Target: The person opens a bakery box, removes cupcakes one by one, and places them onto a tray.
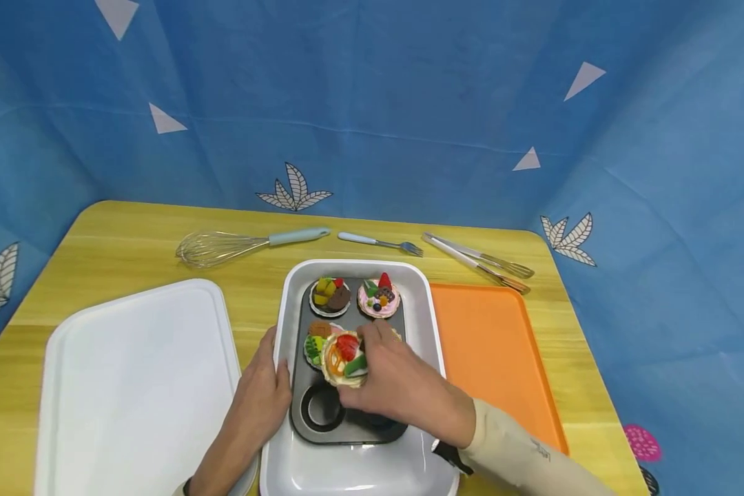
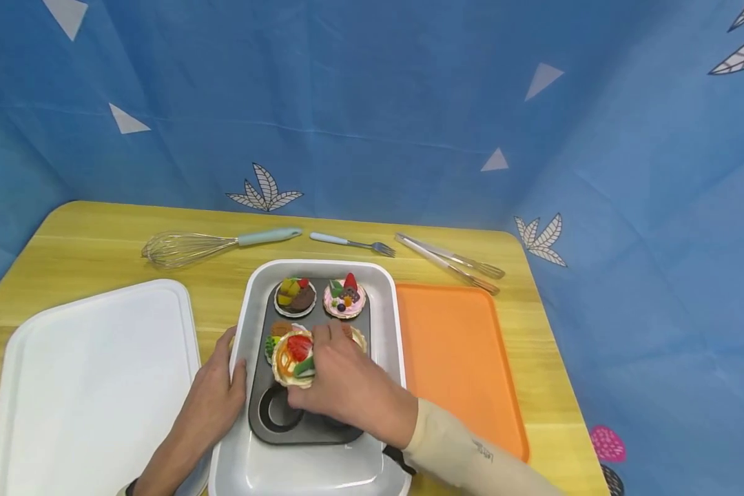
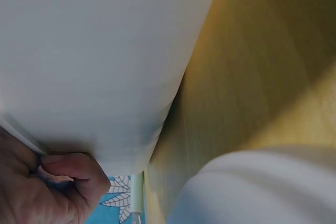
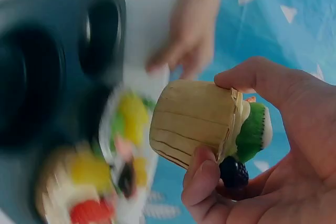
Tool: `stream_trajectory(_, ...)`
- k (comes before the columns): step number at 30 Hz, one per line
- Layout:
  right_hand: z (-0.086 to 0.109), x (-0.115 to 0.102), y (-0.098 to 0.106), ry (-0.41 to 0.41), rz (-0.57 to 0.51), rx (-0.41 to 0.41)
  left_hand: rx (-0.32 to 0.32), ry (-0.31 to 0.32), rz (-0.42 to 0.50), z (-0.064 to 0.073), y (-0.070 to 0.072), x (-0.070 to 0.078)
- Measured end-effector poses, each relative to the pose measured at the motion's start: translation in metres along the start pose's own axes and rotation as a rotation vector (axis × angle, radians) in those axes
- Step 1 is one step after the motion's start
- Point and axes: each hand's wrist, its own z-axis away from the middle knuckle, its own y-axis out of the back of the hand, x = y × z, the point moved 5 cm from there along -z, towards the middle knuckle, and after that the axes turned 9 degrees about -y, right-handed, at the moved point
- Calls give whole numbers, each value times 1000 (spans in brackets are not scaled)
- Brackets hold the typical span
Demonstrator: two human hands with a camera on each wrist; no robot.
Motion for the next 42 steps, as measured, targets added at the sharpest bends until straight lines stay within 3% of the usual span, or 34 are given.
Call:
stream_trajectory(7, -16, 39, 58, -169, -70, 102, -2, 7, 12, -1, 1, 0)
stream_trajectory(11, -23, 68, 88, -254, -40, 141, -6, 15, 11, -3, 1, 0)
stream_trajectory(17, -32, 114, 112, -336, -46, 180, -11, 23, 13, -2, 1, 0)
stream_trajectory(21, -38, 139, 106, -366, -64, 172, -25, 44, 17, 2, 2, -1)
stream_trajectory(29, -53, 181, 72, -405, -89, 151, -57, 71, 30, 4, 0, -1)
stream_trajectory(36, -64, 194, 49, -400, -63, 156, -52, 64, 24, 1, 0, -1)
stream_trajectory(42, -66, 197, 42, -412, -37, 151, -57, 62, 29, 1, 1, -1)
